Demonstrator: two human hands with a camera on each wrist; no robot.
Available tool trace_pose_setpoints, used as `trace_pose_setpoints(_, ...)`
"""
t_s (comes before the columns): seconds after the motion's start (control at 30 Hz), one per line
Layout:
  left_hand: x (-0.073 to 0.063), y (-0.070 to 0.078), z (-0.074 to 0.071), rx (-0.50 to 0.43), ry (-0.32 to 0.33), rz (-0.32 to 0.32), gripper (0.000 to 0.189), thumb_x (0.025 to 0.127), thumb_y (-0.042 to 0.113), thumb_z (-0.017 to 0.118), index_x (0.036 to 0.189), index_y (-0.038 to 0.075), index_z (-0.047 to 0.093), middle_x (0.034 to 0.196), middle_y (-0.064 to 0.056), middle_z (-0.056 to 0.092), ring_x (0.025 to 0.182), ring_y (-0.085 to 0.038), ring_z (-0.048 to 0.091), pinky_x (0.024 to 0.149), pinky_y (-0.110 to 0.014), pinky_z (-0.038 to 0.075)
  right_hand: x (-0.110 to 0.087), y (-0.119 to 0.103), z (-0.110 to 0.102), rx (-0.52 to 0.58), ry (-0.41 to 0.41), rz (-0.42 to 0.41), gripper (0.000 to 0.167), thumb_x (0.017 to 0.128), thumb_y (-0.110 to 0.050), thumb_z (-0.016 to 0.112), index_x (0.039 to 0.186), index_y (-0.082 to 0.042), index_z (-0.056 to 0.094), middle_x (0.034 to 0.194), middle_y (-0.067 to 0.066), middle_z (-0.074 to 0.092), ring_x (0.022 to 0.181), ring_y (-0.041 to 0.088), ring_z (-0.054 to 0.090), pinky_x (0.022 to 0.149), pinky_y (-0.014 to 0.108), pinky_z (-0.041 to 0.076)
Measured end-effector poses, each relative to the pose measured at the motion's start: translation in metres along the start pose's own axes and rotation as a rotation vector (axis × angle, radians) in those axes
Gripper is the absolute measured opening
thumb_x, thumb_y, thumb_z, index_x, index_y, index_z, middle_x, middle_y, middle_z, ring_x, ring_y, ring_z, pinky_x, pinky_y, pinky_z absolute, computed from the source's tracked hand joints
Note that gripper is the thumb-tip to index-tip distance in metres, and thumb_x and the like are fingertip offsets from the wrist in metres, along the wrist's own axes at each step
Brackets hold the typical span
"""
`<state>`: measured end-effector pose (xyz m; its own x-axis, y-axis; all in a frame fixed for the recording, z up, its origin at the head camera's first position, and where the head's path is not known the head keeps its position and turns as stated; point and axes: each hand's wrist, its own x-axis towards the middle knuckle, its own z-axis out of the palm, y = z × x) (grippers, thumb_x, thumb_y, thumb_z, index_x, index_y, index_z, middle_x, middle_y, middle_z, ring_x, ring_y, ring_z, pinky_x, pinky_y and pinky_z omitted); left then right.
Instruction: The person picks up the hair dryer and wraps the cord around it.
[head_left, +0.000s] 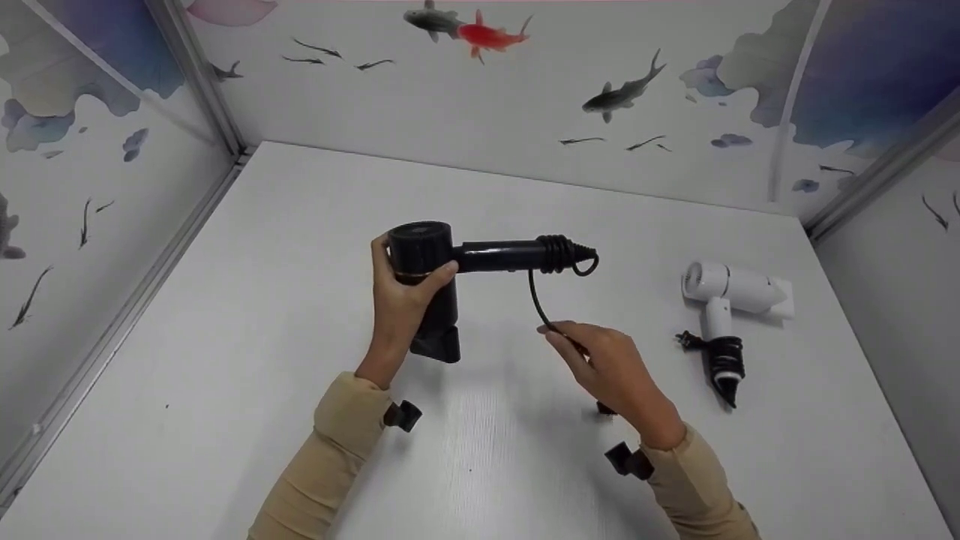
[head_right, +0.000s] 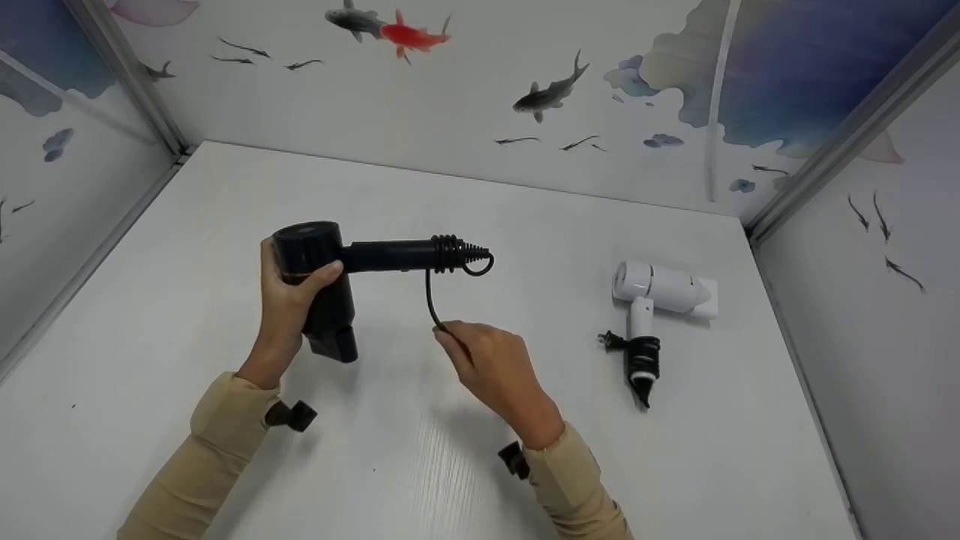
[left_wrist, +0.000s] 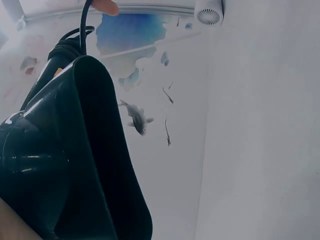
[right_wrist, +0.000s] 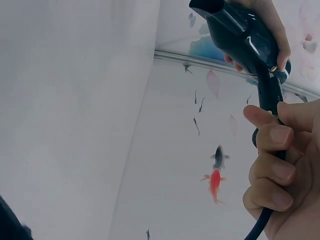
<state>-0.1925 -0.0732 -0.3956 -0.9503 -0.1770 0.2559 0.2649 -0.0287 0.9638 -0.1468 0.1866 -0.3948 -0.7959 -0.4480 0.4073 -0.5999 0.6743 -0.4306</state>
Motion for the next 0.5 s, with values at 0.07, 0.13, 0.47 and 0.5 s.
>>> trace_pose_setpoints(0.07,0.000,-0.002,-0.001,0.016,-0.004,-0.020,0.068,0.076,0.023,0.075,0.129,0.017,0.034,0.105,-0.007,0.054,0.091,-0.021,0.054,0.084,-0.034,0.044,0.000,0.002,0.000,-0.010,0.075,-0.067,0.014,0.089,-0.011,0.061,0.100,-0.009,0.070,0.077,-0.005,0.065,0.061,0.001,0.042,0.054,0.018,0.037)
trace_pose_setpoints(0.13,0.000,-0.004,-0.001,0.034,-0.015,-0.044,0.070,0.076,0.024,0.075,0.131,0.018,0.032,0.105,-0.007,0.053,0.092,-0.020,0.054,0.084,-0.034,0.044,0.001,0.004,0.000,-0.004,0.148,-0.127,0.012,0.085,-0.006,0.065,0.096,-0.007,0.070,0.069,-0.004,0.057,0.061,0.002,0.039,0.053,0.017,0.032)
trace_pose_setpoints(0.47,-0.012,0.021,0.003,0.141,-0.154,-0.116,0.068,0.079,0.018,0.072,0.133,0.010,0.031,0.107,-0.014,0.059,0.089,-0.022,0.060,0.082,-0.035,0.048,0.005,0.005,-0.009,0.124,0.431,-0.145,0.022,0.077,0.010,0.067,0.095,-0.003,0.067,0.067,0.003,0.049,0.065,0.009,0.038,0.059,0.018,0.030)
trace_pose_setpoints(0.5,-0.013,0.024,0.003,0.156,-0.178,-0.115,0.067,0.079,0.017,0.071,0.132,0.010,0.032,0.107,-0.014,0.059,0.090,-0.022,0.061,0.082,-0.036,0.049,0.006,0.005,-0.011,0.119,0.452,-0.141,0.023,0.076,0.010,0.067,0.095,-0.003,0.067,0.067,0.003,0.048,0.065,0.009,0.037,0.058,0.018,0.029)
